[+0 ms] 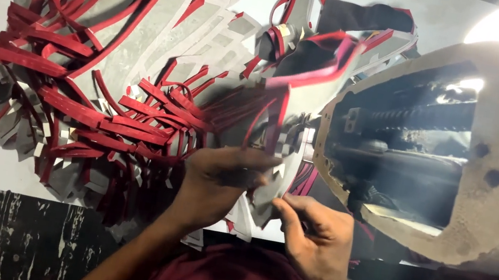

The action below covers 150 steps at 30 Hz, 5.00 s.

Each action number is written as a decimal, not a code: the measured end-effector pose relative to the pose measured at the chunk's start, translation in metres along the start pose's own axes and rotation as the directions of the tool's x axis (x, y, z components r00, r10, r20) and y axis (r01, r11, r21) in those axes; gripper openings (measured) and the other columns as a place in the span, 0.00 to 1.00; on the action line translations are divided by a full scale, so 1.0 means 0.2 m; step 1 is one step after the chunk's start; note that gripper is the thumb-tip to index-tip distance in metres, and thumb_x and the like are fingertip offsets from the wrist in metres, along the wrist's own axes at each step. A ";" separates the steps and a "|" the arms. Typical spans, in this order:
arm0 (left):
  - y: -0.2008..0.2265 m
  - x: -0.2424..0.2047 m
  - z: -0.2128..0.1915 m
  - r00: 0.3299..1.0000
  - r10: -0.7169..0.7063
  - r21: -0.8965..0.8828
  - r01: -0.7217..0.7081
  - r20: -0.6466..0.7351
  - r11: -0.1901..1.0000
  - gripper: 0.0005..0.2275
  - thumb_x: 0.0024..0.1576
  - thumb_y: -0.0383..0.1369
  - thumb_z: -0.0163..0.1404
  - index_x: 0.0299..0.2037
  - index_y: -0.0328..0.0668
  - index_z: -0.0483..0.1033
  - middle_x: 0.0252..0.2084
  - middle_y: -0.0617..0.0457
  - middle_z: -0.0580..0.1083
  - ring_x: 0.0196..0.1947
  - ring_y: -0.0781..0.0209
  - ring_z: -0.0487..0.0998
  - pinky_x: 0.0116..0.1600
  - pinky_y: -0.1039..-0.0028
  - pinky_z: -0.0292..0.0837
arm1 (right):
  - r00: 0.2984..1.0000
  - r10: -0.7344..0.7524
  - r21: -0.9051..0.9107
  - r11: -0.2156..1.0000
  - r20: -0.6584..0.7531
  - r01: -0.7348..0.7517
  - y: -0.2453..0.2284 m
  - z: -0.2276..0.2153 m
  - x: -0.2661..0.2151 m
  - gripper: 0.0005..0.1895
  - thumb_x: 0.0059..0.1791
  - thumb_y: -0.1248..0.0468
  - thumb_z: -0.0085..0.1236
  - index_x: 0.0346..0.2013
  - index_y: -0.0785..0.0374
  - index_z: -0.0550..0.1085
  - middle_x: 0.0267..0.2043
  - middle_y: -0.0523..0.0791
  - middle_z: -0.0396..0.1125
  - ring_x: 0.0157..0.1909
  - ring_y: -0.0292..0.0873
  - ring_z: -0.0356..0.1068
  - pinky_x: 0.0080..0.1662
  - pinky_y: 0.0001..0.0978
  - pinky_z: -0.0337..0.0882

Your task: Stitching various components of shoe uppers together using an industrial sewing machine.

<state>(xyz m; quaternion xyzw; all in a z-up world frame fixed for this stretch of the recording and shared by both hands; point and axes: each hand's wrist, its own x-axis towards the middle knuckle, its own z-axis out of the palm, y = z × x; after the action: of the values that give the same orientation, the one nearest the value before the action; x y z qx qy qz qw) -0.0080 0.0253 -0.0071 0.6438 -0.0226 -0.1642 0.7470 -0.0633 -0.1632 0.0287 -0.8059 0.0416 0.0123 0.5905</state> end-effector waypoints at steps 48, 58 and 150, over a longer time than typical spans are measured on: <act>0.04 0.09 -0.01 0.952 0.296 0.991 -0.044 0.081 -0.130 0.10 0.44 0.30 0.55 0.34 0.48 0.70 0.38 0.51 0.71 0.44 0.51 0.72 0.49 0.58 0.62 | 0.964 0.158 -0.209 0.956 -0.215 -0.204 0.58 -0.44 -0.15 0.05 0.50 0.70 0.63 0.39 0.69 0.77 0.34 0.46 0.73 0.36 0.39 0.72 0.40 0.30 0.70; 0.27 -0.06 -0.06 0.976 0.215 0.881 -0.072 -0.034 0.467 0.08 0.63 0.34 0.49 0.33 0.40 0.73 0.23 0.47 0.73 0.28 0.47 0.75 0.43 0.57 0.64 | 0.943 0.314 0.118 0.938 0.107 -0.326 0.30 -0.25 -0.10 0.17 0.49 0.71 0.60 0.52 0.67 0.73 0.43 0.43 0.72 0.43 0.31 0.71 0.44 0.23 0.70; 0.06 0.19 0.13 0.998 0.003 -0.373 -0.029 -0.069 0.927 0.14 0.60 0.22 0.55 0.56 0.25 0.75 0.48 0.47 0.80 0.46 0.65 0.82 0.56 0.76 0.79 | 0.980 -0.044 0.056 0.998 0.196 0.034 0.09 -0.09 -0.19 0.08 0.46 0.73 0.66 0.39 0.70 0.80 0.30 0.47 0.79 0.28 0.35 0.79 0.32 0.23 0.76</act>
<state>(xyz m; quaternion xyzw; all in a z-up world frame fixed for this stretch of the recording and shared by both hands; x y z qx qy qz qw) 0.0246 -0.0083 0.0024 0.4949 0.0289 -0.1374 0.8576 -0.1030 -0.1846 0.0190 -0.7856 -0.0327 0.0792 0.6128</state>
